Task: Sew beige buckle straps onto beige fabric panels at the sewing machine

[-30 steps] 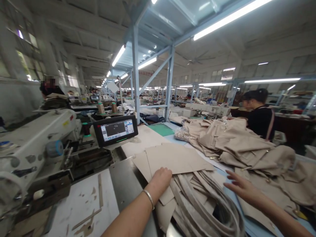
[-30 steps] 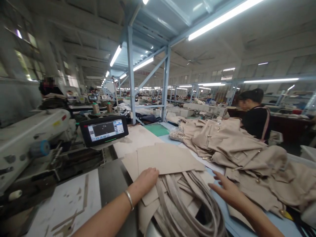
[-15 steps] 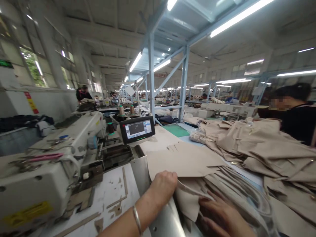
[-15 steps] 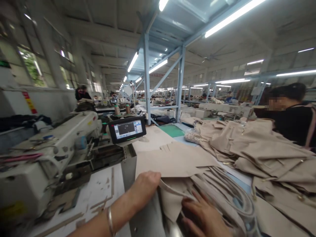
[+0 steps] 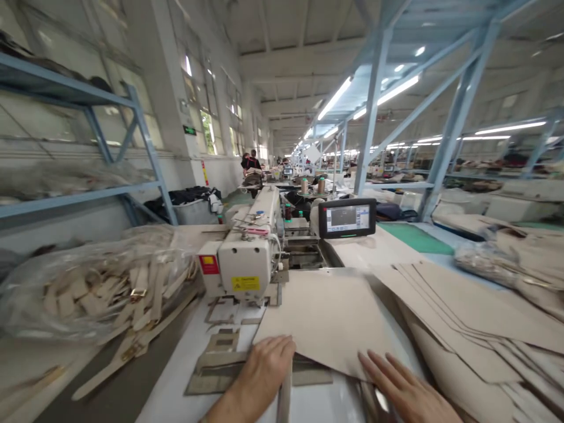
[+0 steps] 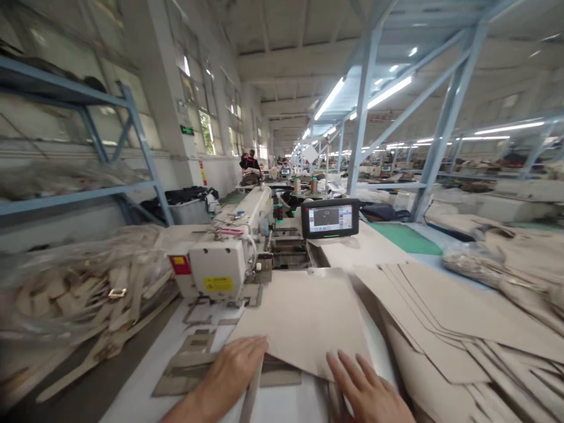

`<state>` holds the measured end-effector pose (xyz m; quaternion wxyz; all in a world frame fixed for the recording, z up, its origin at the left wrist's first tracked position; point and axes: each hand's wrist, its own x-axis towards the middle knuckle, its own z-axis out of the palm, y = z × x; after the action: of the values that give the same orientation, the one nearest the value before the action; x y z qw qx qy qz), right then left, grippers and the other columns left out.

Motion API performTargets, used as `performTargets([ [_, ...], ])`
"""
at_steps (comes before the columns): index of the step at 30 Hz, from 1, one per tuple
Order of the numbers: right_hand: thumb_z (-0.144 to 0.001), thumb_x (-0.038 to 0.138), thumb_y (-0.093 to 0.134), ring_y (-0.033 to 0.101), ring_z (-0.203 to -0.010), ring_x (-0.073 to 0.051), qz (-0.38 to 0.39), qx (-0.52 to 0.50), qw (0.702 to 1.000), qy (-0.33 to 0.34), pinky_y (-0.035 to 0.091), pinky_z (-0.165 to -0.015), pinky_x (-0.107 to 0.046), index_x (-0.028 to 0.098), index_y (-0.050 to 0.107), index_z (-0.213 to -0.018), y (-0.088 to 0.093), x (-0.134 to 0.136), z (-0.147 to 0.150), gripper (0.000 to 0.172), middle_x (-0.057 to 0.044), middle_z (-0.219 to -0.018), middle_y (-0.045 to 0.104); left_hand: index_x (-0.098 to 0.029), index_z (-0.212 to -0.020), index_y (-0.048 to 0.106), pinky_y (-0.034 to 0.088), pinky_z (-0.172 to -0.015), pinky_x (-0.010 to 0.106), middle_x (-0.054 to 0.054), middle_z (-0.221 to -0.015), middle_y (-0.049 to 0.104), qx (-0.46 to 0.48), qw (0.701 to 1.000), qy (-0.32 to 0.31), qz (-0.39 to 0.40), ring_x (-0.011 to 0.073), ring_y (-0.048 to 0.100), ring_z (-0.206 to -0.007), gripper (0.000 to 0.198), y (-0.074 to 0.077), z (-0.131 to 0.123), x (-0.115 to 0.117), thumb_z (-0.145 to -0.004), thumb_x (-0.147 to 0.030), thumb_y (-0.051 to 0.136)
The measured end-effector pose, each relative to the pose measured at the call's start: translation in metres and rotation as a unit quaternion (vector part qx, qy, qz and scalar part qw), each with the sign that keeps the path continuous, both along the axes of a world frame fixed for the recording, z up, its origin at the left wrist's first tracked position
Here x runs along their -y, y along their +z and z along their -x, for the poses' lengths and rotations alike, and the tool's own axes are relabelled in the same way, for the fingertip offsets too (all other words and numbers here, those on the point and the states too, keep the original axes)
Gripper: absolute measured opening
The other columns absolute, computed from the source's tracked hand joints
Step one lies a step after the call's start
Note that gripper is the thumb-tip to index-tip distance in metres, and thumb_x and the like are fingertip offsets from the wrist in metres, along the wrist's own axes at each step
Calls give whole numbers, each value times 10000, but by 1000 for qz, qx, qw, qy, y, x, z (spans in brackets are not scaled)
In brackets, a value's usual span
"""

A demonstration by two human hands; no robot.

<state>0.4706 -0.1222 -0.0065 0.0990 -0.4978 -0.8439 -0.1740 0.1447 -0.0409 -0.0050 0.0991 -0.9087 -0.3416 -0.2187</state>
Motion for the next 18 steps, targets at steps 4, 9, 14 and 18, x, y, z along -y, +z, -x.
performTargets([
  [4,-617,9,504,556,-1303,-363,125,13,992,-20,576,-988,-465,228,536,-1468,20,-33,75,879,-59,-1454,570,-113,-1154,625,618,-912,400,121,-1126,750,-20,998,54,-17,241,736,-1026,493,-1,56,6,-781,137,423],
  [9,-795,51,463,593,-1276,-310,160,-18,985,66,554,-1016,-449,186,617,-1362,39,-64,108,602,-94,-1406,621,-95,-1195,636,626,-898,399,143,-1192,733,-56,995,82,-29,259,724,-1064,562,0,97,12,-748,152,400],
  [14,-728,37,502,622,-1234,-309,131,-44,988,68,516,-1060,-476,133,626,-1343,41,-107,102,635,-112,-1325,675,-83,-1194,653,594,-962,420,164,-1208,724,-88,988,107,68,267,705,-1114,513,12,98,-20,-788,143,436],
  [18,-741,18,478,641,-1216,-278,141,-52,986,68,512,-1068,-453,148,632,-1346,37,-123,102,637,-115,-1326,673,-101,-1200,654,573,-997,416,158,-1229,716,-100,980,96,144,255,687,-1149,472,27,98,-32,-831,100,438],
])
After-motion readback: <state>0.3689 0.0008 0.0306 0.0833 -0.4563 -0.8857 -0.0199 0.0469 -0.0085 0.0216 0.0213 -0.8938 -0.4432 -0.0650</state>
